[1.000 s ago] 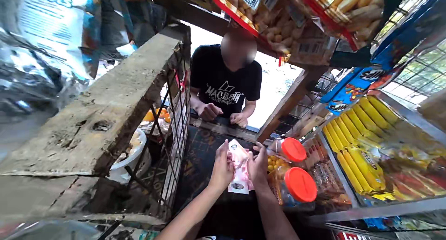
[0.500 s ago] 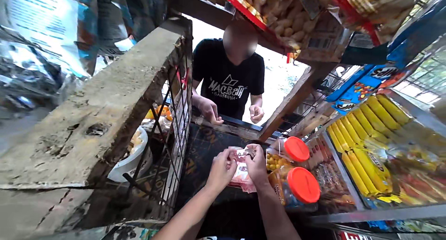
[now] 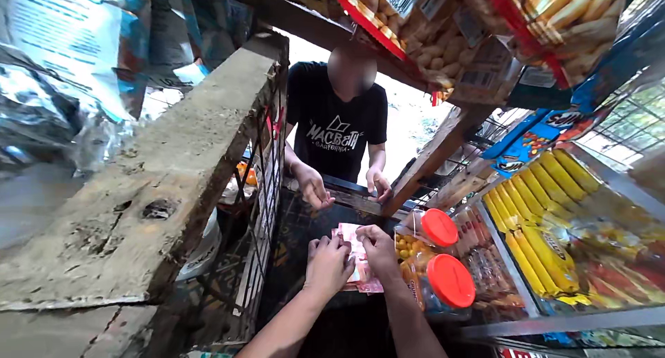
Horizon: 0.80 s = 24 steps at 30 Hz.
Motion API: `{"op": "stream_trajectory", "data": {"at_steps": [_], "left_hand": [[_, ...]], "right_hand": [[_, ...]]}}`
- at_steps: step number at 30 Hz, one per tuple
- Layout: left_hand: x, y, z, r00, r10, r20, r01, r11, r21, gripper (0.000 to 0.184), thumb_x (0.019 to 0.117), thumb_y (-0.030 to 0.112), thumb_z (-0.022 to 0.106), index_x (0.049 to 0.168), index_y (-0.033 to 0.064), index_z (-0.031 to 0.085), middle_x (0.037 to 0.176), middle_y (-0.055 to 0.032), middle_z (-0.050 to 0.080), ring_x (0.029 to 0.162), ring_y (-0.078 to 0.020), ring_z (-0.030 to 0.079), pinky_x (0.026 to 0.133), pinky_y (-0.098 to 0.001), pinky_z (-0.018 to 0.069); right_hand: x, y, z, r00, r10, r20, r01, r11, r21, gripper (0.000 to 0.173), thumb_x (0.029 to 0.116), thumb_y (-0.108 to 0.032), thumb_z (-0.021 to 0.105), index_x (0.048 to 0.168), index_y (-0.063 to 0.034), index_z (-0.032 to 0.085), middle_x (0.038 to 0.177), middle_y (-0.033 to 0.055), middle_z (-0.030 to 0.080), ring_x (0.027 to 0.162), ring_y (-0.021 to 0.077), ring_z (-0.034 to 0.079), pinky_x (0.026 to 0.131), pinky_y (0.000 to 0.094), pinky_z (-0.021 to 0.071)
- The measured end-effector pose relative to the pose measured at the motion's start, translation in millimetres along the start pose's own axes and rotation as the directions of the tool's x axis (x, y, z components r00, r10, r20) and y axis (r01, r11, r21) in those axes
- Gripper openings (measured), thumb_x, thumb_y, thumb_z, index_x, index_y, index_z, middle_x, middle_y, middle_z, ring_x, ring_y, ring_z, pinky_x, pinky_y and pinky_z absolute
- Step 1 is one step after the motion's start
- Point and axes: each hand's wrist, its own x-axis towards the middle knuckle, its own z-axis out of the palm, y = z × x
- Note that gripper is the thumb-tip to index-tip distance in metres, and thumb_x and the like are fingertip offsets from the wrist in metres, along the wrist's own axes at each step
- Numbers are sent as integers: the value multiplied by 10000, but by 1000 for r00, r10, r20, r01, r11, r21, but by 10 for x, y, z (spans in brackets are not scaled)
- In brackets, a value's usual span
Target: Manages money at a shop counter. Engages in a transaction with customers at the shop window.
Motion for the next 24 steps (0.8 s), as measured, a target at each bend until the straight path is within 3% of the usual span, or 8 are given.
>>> {"op": "stream_trajectory", "data": {"at_steps": [5,8,10,12,14,17,21,24], "left_hand": [[-13,20,-13,1000,5,-14,-4,999,35,344,979,351,601,1147,91,750,1272,-161,669,1232,-387,576,1106,-598,315],[-64,4,40,984,46,-172,-51,998,-25,345,975,355,619,1140,88,761,1207,-160,698,1174,-392,617,1084,-611,350],[-144,13,79,894,144,-424,-176,984,-38,400,945,416,623,1146,98,760,1172,-148,718,1118,-394,656,1023,-637,423],[-262,63,55,787,282,-549,-322,946,23,517,886,524,622,1169,106,733,1196,-129,713,1112,-370,668,988,-627,464],[-372,49,100,738,428,-521,-444,890,101,617,845,637,647,1214,146,704,1255,-116,690,1177,-359,642,1034,-632,438],[-407,-65,313,679,584,-445,-554,805,210,543,817,532,727,1263,226,675,1350,-115,637,1294,-390,562,1067,-680,377],[-371,-73,440,626,670,-400,-562,743,364,261,996,421,558,1201,320,682,1462,2,570,1437,-319,431,1154,-636,280],[-377,-43,474,607,676,-418,-547,737,397,235,1035,400,513,1163,313,690,1470,17,565,1451,-295,414,1180,-605,253]], "right_hand": [[-2,57,160,995,-4,104,18,991,-131,310,992,30,518,1224,-27,716,1254,128,712,1197,215,662,1063,384,495],[-90,67,133,978,-206,-24,200,968,-151,303,957,53,541,1186,1,733,1318,178,676,1259,295,630,1090,417,482],[-241,-14,1,929,-353,-109,336,930,-152,287,943,55,544,1136,5,751,1343,187,659,1270,321,622,1074,435,501],[-535,-83,-192,868,-469,-163,447,881,-153,244,926,25,577,1073,-17,767,1285,158,691,1236,272,646,1042,393,538],[-902,-34,-359,809,-563,-169,542,825,-157,177,928,-12,617,1027,-23,763,1212,130,718,1188,207,668,1018,322,552],[-1368,290,-442,735,-665,-134,632,743,-222,142,957,-43,613,997,-60,748,1115,90,747,1188,196,657,1061,309,505],[-1703,850,-409,713,-693,-103,618,691,-375,141,988,-136,610,1023,-127,746,1080,51,754,1174,200,640,1058,306,463],[-1811,1095,-287,716,-679,-162,558,697,-450,158,985,-185,610,1002,-144,761,1067,41,761,1141,211,645,1036,338,455]]}}
